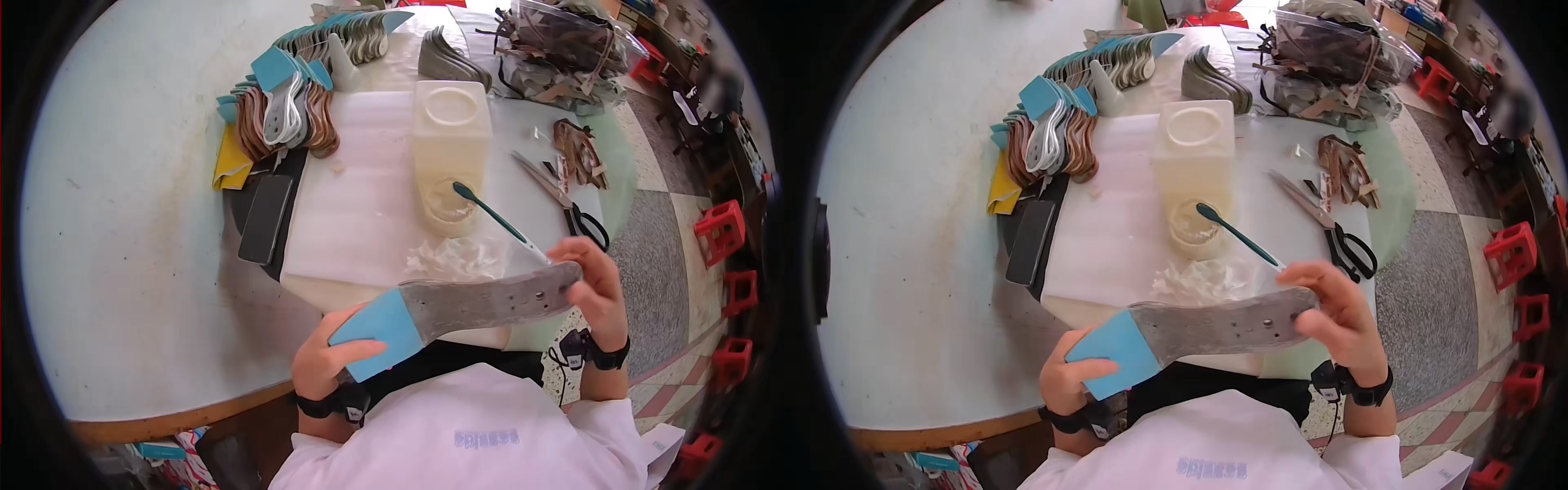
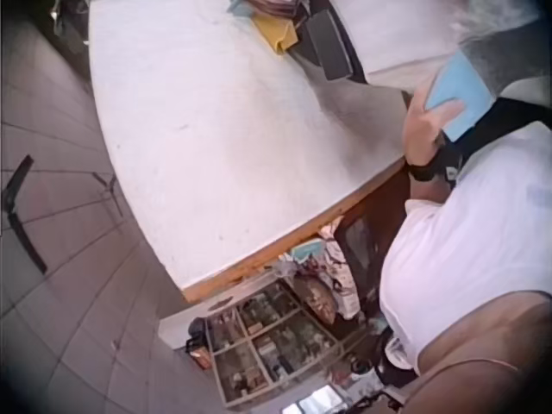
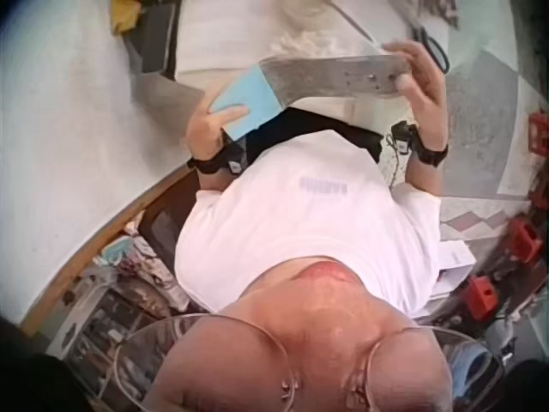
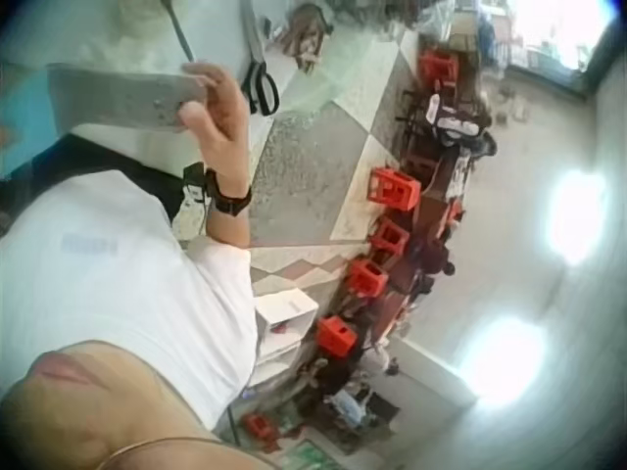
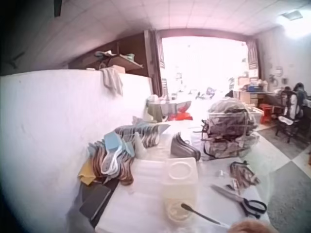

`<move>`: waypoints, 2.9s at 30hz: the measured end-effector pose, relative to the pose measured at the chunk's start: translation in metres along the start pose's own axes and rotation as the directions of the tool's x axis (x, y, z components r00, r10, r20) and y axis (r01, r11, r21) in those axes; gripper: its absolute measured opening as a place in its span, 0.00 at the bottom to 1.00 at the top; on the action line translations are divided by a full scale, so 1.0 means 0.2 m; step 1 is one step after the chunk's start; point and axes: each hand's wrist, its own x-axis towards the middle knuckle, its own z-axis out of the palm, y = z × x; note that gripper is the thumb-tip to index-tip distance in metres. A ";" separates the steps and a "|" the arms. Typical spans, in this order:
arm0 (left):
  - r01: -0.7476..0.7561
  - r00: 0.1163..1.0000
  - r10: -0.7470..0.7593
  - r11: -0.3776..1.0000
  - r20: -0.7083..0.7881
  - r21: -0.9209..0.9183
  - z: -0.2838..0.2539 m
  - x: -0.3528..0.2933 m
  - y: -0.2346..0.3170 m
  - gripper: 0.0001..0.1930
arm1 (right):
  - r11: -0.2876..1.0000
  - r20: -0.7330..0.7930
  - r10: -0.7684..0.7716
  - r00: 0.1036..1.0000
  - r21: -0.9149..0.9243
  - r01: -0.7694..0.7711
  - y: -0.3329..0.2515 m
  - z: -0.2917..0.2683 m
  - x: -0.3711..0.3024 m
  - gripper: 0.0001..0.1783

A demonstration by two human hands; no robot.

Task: The recorder is applying glue to a shoe sole component and then attaching a white material strip to it.

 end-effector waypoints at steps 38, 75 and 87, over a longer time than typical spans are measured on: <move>-0.406 0.884 0.269 0.848 -0.383 -0.341 0.01 0.32 0.08 0.22 | 0.055 -0.094 -0.144 0.985 -0.995 -0.087 -0.14 0.32 0.42 0.28; -0.471 0.823 0.460 0.881 -0.334 0.052 0.20 0.33 0.06 0.21 | 0.928 -0.269 -0.174 0.947 -0.367 0.066 0.18 0.03 0.26 0.19; -0.625 0.670 0.733 0.642 -0.116 0.445 0.32 0.31 0.16 0.23 | 0.885 -0.178 0.146 0.973 0.463 -0.048 0.13 0.02 0.19 0.16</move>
